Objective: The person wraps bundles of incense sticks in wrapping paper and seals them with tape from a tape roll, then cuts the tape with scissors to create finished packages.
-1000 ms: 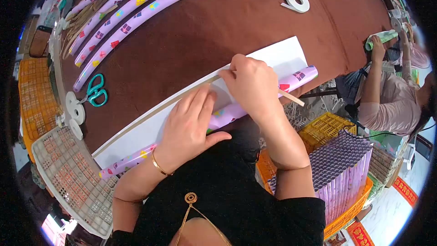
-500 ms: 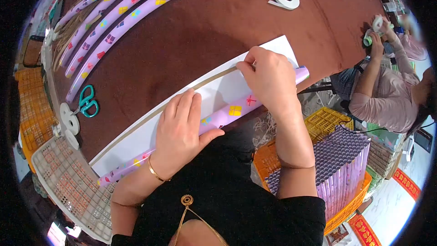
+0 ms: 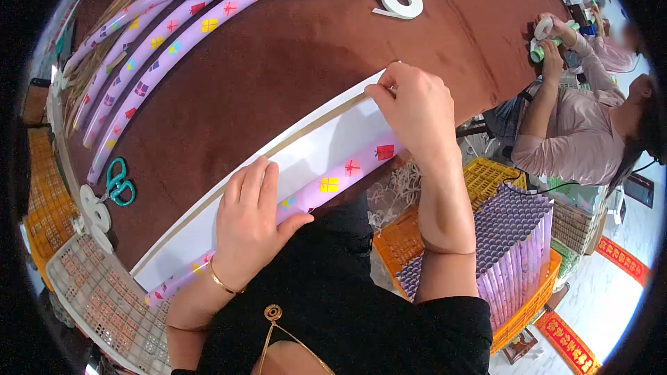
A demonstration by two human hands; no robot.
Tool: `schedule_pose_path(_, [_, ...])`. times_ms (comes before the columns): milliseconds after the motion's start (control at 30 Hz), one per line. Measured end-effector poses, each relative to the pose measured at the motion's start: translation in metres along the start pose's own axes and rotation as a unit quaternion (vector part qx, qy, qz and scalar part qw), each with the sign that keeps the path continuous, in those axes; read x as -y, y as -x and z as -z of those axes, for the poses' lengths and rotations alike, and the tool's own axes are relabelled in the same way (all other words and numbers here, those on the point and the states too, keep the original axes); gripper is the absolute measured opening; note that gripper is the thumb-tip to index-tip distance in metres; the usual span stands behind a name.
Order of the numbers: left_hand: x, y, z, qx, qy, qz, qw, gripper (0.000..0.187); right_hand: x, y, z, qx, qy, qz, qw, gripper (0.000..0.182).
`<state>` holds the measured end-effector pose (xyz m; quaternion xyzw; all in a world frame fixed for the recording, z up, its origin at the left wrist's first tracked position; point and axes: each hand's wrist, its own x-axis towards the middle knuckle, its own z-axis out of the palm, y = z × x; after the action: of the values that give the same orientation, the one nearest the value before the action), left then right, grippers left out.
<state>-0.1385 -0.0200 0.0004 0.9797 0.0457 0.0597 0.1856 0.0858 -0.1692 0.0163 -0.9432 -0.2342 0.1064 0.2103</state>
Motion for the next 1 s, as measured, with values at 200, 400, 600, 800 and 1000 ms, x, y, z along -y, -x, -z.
schedule_pose_path(200, [0.0, -0.002, 0.002, 0.01, -0.003, 0.0, 1.0, 0.077, -0.005, -0.006, -0.001, -0.012, 0.002, 0.014, 1.0, 0.021])
schedule_pose_path(400, [-0.001, -0.002, 0.004, 0.019, 0.001, 0.007, 1.0, 0.078, -0.007, -0.011, -0.003, 0.002, 0.01, -0.001, 1.0, 0.02])
schedule_pose_path(600, [-0.001, 0.0, 0.003, 0.032, 0.028, 0.02, 0.999, 0.08, -0.013, -0.013, -0.003, 0.01, 0.004, -0.011, 1.0, 0.021])
schedule_pose_path(800, [-0.001, -0.001, 0.005, 0.041, 0.03, 0.024, 0.998, 0.081, -0.017, -0.016, -0.003, 0.002, 0.001, 0.005, 1.0, 0.021])
schedule_pose_path(1000, [-0.002, 0.0, 0.006, 0.054, 0.016, 0.023, 0.998, 0.081, -0.025, -0.021, -0.004, 0.002, -0.005, -0.002, 1.0, 0.021])
